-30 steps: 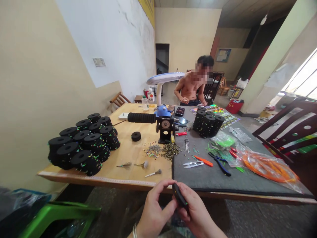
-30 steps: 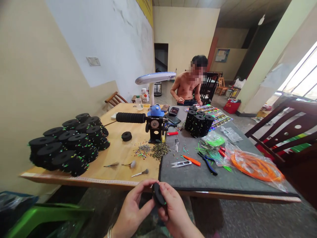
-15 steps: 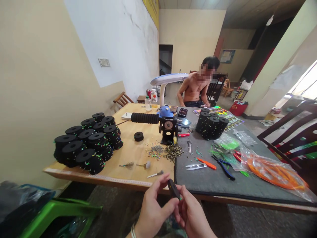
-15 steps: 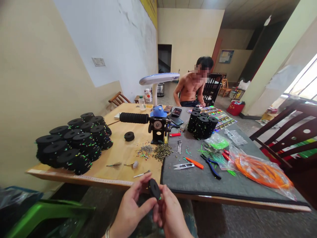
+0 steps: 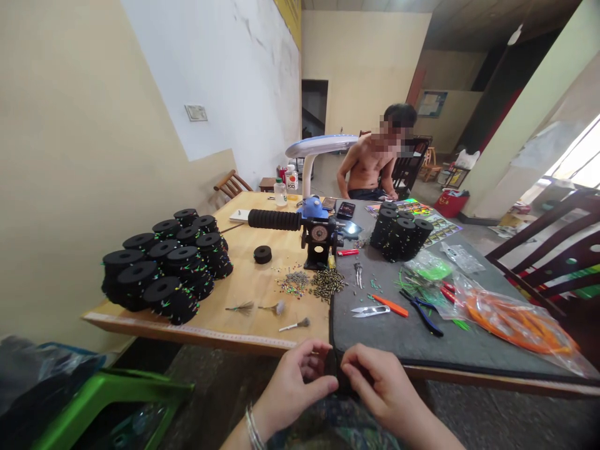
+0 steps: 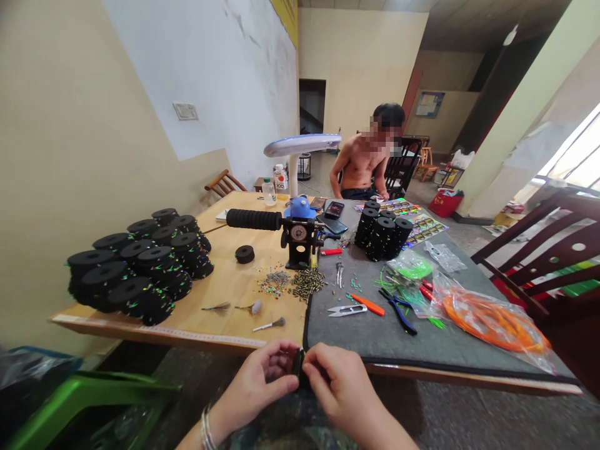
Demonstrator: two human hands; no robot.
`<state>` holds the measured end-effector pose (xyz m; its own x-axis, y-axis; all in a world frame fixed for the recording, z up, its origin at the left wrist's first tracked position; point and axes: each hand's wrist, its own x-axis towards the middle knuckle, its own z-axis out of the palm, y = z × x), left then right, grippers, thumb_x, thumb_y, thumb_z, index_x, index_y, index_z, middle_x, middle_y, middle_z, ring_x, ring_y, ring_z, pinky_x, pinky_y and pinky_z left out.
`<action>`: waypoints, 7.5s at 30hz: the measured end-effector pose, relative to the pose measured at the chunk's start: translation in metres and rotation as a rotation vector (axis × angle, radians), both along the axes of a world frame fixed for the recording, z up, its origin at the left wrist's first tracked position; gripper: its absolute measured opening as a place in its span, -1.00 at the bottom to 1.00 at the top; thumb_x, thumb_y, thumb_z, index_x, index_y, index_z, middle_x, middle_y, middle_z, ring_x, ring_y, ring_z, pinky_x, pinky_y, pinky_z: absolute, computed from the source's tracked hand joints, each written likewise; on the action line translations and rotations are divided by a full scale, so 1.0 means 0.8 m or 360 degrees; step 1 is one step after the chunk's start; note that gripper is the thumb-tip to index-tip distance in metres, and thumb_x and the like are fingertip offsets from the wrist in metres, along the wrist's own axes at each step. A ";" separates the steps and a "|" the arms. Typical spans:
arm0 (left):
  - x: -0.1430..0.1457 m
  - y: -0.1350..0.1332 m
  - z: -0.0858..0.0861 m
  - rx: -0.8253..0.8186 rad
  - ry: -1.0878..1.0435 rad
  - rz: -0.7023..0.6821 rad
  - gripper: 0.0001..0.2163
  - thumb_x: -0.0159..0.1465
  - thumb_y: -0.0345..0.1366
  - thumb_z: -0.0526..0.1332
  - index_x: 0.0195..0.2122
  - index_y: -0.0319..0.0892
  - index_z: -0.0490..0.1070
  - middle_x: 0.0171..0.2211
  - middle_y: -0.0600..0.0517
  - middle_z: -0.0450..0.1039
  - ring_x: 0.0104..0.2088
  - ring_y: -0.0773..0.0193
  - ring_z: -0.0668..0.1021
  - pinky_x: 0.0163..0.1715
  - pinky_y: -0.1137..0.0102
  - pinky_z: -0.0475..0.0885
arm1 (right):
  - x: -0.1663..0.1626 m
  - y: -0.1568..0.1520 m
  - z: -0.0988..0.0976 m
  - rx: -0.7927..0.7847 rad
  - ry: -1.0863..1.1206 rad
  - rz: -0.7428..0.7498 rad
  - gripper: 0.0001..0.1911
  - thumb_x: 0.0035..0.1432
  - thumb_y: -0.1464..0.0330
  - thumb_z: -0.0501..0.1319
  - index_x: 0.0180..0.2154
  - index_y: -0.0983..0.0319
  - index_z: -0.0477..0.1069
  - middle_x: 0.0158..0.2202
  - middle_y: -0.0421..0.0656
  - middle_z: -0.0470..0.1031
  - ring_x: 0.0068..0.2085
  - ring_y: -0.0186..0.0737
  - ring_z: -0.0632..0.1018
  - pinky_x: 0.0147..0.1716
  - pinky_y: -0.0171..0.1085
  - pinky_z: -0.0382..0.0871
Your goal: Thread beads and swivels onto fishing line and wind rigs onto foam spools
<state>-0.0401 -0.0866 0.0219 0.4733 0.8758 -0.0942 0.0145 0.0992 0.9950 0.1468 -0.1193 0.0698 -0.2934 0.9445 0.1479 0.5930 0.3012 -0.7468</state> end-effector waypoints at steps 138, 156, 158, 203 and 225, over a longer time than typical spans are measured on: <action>0.023 -0.021 -0.042 -0.0983 -0.1157 -0.0078 -0.68 0.01 -0.46 0.21 -0.16 -0.21 0.36 -0.09 -0.14 0.48 -0.27 0.16 0.54 -0.29 0.28 0.38 | -0.022 -0.015 -0.099 -0.0608 0.1102 -0.0220 -0.62 0.21 0.00 0.04 -0.42 0.15 0.12 -0.58 -0.29 0.35 -0.61 -0.32 0.43 -0.65 -0.37 0.34; 0.025 -0.023 -0.028 -0.0839 -0.0676 -0.0112 -0.70 -0.02 -0.44 0.37 -0.25 -0.18 0.38 -0.20 0.00 0.47 -0.25 0.27 0.51 -0.24 0.40 0.34 | 0.000 -0.010 -0.081 -0.0438 0.0737 -0.0177 -0.76 0.28 0.20 0.03 -0.32 0.21 0.27 -0.33 -0.13 0.48 -0.55 -0.33 0.49 -0.57 -0.36 0.39; 0.026 -0.023 -0.027 -0.0895 -0.0773 -0.0158 -0.71 -0.02 -0.46 0.34 -0.25 -0.17 0.38 -0.20 0.01 0.45 -0.21 0.24 0.50 -0.21 0.37 0.36 | -0.001 -0.014 -0.084 -0.0264 0.0544 -0.0192 -0.80 0.29 0.26 0.02 -0.32 0.21 0.29 -0.37 -0.14 0.47 -0.48 -0.29 0.51 -0.48 -0.33 0.40; 0.013 -0.022 -0.036 -0.0575 -0.0403 -0.0125 -0.81 0.14 -0.26 0.16 -0.26 -0.23 0.37 -0.20 -0.12 0.52 -0.26 0.20 0.49 -0.40 0.40 0.24 | 0.017 0.007 -0.086 -0.0227 0.0553 -0.0458 -0.71 0.22 0.13 0.10 -0.31 0.23 0.35 -0.39 -0.16 0.47 -0.52 -0.30 0.48 -0.54 -0.36 0.33; -0.011 -0.015 -0.052 -0.0499 -0.0775 -0.0065 -0.75 0.10 -0.17 0.24 -0.28 -0.19 0.30 -0.13 -0.20 0.52 -0.22 0.12 0.53 -0.50 0.44 0.18 | -0.069 0.170 -0.041 0.0093 -0.0608 -0.0072 -0.90 0.07 0.48 0.18 -0.38 0.21 0.45 -0.38 -0.17 0.55 -0.34 -0.25 0.51 -0.35 -0.38 0.22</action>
